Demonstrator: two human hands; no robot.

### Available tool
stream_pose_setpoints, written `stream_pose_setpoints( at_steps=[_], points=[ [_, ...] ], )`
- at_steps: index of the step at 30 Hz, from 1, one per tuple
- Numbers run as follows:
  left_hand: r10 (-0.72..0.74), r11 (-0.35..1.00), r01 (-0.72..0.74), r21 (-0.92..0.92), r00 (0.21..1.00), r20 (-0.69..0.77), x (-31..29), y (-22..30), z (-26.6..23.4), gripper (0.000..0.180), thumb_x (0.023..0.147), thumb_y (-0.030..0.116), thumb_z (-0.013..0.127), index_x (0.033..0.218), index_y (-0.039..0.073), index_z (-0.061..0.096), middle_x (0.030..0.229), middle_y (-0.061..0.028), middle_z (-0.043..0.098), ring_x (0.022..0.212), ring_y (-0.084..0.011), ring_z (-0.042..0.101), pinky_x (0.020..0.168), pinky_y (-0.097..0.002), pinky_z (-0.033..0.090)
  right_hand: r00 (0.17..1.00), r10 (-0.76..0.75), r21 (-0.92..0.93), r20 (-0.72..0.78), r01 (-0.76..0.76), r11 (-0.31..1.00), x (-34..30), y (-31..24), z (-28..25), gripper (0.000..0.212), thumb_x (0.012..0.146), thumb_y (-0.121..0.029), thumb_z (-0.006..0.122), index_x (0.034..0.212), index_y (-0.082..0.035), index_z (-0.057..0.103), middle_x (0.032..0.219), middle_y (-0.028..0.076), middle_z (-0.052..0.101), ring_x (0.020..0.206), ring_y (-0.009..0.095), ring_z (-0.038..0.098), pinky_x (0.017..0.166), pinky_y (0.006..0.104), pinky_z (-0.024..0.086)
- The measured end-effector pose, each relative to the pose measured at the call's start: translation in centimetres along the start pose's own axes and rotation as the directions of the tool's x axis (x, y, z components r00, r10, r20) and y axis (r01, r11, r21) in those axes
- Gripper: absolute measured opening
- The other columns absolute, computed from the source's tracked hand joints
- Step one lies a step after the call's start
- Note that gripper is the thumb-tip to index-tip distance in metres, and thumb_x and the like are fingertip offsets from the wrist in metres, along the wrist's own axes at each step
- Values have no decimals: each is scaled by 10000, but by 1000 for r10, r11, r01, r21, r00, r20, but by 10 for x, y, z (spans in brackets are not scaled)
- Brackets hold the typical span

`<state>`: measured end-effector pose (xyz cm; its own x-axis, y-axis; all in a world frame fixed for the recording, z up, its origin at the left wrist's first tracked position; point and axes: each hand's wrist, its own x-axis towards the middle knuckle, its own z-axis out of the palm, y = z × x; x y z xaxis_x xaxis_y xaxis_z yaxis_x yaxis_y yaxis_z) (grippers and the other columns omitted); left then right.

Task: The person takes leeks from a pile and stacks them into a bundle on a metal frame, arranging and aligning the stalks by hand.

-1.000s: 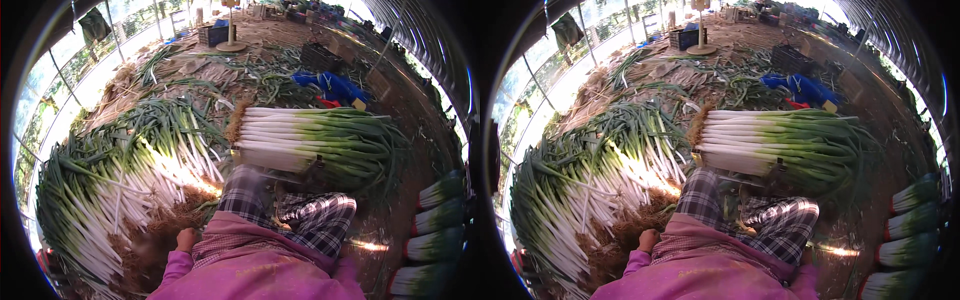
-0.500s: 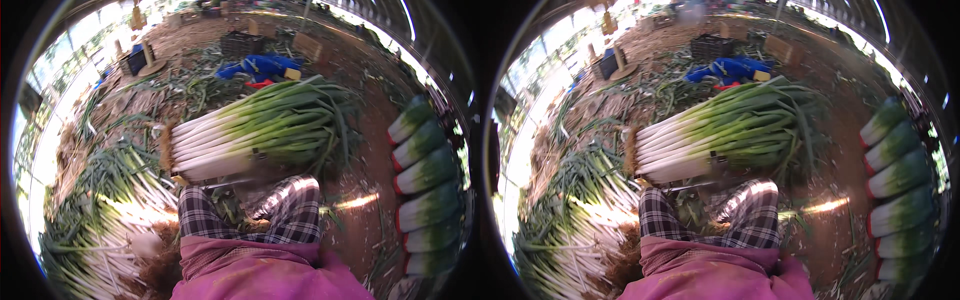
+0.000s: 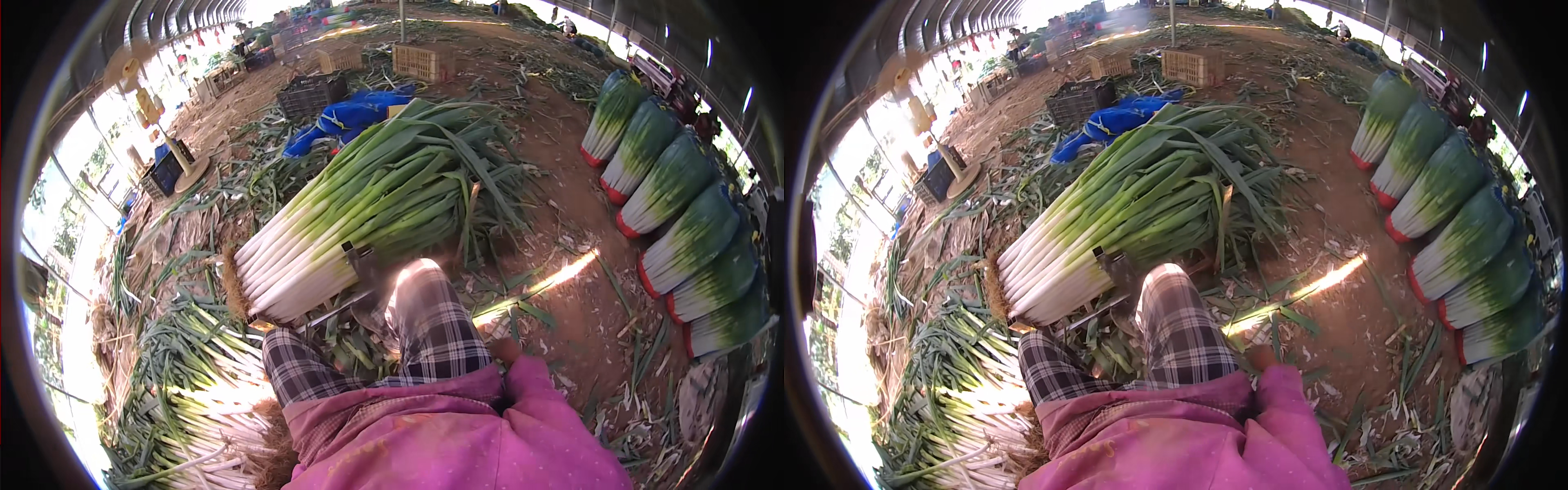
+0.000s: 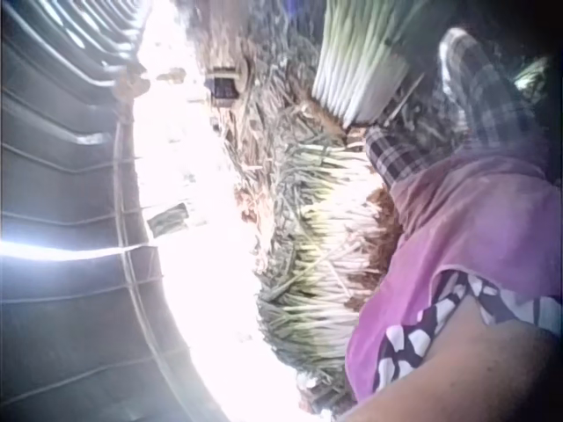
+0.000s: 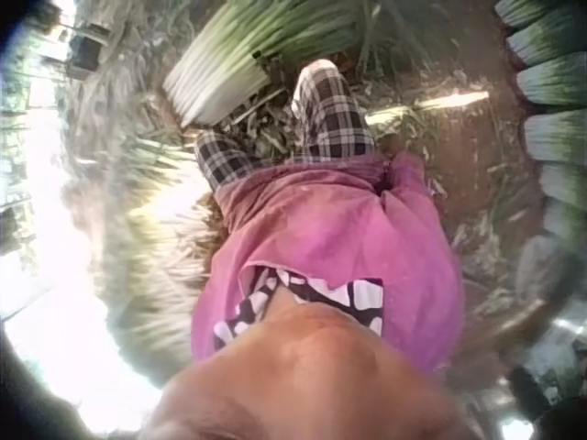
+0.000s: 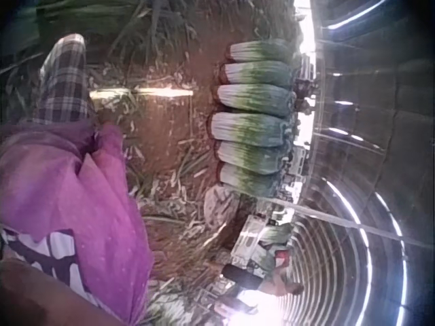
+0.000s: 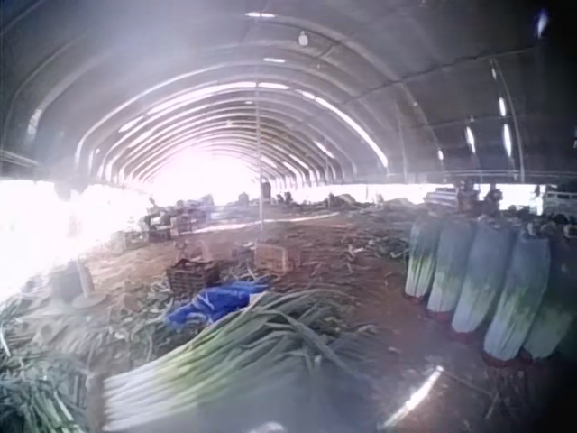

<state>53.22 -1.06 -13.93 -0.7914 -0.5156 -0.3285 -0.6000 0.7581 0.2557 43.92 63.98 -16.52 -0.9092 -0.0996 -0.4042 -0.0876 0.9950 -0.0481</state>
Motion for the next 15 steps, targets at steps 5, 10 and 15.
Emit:
stream_pose_setpoints(
  at_steps=[5,10,15],
  points=[
    [27,973,-87,-215,962,-270,70,-24,-86,343,838,283,544,782,-37,652,751,-189,645,654,-284,622,630,-393,472,771,287,734,-568,316,601,92,-37,-165,344,861,-318,549,930,6,644,888,206,650,858,360,619,760,410,486],
    [193,626,-443,-642,886,-422,110,101,-197,193,906,160,551,904,-14,635,768,-64,618,638,-140,574,577,-262,464,626,284,611,-726,398,685,173,-66,-313,331,890,-294,509,926,16,621,918,266,615,900,430,571,806,459,459],
    [255,725,-537,-432,791,-556,113,154,-214,137,907,102,560,930,-19,621,756,-59,592,615,-123,553,562,-261,442,674,375,638,-636,188,747,205,-34,-376,376,902,-337,494,953,5,643,918,261,628,924,447,570,824,456,455]
  ],
)
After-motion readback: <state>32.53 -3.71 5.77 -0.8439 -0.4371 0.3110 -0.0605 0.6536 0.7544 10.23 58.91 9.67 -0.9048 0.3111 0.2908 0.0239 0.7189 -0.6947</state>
